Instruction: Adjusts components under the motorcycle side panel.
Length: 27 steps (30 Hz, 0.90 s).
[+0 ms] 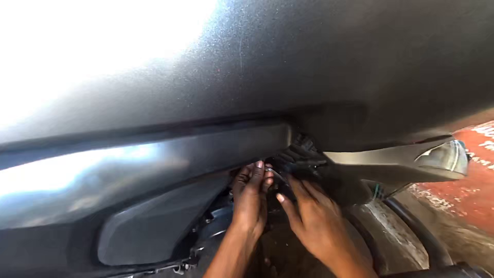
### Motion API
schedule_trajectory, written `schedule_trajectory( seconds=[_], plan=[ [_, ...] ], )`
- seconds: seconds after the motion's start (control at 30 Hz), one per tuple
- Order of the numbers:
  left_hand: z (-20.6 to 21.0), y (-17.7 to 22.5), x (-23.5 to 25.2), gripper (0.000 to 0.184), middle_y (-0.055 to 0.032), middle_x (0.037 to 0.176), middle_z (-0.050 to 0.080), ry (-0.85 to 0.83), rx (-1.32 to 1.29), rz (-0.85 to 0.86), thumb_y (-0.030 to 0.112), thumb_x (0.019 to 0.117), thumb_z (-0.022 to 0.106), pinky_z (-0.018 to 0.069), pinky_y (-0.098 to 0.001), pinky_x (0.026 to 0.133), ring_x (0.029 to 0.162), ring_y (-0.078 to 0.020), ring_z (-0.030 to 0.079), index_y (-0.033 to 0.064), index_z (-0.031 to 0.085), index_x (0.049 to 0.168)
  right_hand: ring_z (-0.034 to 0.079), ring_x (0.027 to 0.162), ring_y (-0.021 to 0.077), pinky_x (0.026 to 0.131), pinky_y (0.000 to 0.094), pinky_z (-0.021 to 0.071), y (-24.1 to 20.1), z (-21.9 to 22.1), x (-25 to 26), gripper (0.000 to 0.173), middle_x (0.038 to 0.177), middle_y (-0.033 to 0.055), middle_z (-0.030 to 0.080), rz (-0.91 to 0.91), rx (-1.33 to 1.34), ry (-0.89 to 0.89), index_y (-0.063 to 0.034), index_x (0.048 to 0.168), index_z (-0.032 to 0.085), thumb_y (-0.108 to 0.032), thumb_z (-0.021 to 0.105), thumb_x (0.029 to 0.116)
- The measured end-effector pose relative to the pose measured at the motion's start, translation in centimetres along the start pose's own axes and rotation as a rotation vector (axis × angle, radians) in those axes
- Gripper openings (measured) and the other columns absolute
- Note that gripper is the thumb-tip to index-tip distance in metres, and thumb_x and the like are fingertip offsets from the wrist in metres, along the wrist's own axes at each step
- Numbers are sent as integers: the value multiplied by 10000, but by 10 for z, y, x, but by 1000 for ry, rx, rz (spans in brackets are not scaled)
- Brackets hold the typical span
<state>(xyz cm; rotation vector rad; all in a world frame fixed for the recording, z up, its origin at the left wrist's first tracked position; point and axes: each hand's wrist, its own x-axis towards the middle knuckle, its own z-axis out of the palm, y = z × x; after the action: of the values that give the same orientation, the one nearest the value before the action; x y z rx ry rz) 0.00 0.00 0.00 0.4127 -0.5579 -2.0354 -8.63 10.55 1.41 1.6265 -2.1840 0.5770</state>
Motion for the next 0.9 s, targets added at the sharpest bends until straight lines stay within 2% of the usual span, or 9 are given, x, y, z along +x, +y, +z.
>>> schedule_trajectory(
  seconds=[0.07, 0.13, 0.27, 0.33, 0.4, 0.47, 0.57, 0.67, 0.9],
  plan=[
    [0, 0, 2, 177, -31, 825, 669, 21, -92, -33, 150, 1064, 532, 567, -212, 634, 673, -82, 640, 75, 684, 1015, 720, 773, 141, 710, 403, 603, 5, 13, 8, 323, 850, -14, 739, 34, 196, -54, -129, 1061, 720, -326, 465, 1049],
    [-1, -2, 5, 183, -34, 809, 666, 59, -55, -34, 164, 1069, 524, 571, -228, 643, 669, -94, 642, 67, 671, 1020, 685, 684, 53, 647, 307, 596, 8, 17, 9, 328, 767, -84, 709, 28, 279, -25, -143, 1025, 721, -298, 434, 1052],
    [-20, -11, 3, 255, -35, 975, 719, 26, 582, 217, 231, 1093, 482, 610, -291, 729, 803, -116, 707, 80, 629, 1235, 640, 533, 231, 489, 454, 535, 1, 12, 23, 394, 637, 39, 640, -38, -22, 193, -31, 1085, 722, -296, 434, 1041],
    [-32, -15, -1, 390, -18, 1016, 701, -10, 984, 450, 270, 1049, 528, 605, -348, 810, 891, -107, 690, 68, 533, 1383, 642, 528, 321, 469, 498, 511, -3, 10, 36, 363, 638, 100, 637, -76, -158, 213, -33, 1208, 698, -258, 475, 1030],
    [-40, -17, -2, 581, -103, 1093, 710, -25, 1273, 617, 296, 1007, 591, 600, -436, 878, 979, -202, 706, -28, 452, 1469, 654, 568, 382, 484, 530, 515, -7, 10, 47, 290, 679, 148, 649, -95, -201, 180, -72, 1214, 711, -200, 550, 1009],
    [-44, -13, 0, 610, -150, 1043, 726, -2, 1466, 668, 320, 980, 621, 607, -490, 820, 932, -273, 731, -45, 485, 1450, 679, 640, 420, 526, 565, 531, -11, 10, 55, 250, 765, 191, 686, -98, -209, 150, -93, 1197, 736, -135, 609, 986],
    [-38, 0, 5, 546, -121, 855, 733, -6, 1565, 532, 369, 991, 625, 606, -503, 717, 790, -287, 737, 0, 565, 1389, 688, 679, 424, 539, 566, 527, -18, 8, 64, 259, 799, 193, 696, -110, -248, 107, -118, 1190, 748, -87, 660, 948],
    [-31, 6, 9, 581, -124, 903, 733, -121, 1559, 362, 377, 1012, 612, 595, -519, 765, 836, -297, 730, 68, 488, 1489, 687, 687, 413, 537, 557, 520, -23, 3, 67, 233, 791, 178, 691, -129, -309, 77, -108, 1136, 758, -72, 702, 913],
    [-36, 12, 11, 645, -110, 995, 725, -200, 1410, 241, 409, 993, 637, 585, -495, 849, 915, -242, 713, 78, 443, 1511, 684, 672, 399, 521, 525, 495, -34, -5, 72, 141, 757, 167, 685, -165, -403, 74, -118, 987, 767, -34, 690, 904]
  ],
)
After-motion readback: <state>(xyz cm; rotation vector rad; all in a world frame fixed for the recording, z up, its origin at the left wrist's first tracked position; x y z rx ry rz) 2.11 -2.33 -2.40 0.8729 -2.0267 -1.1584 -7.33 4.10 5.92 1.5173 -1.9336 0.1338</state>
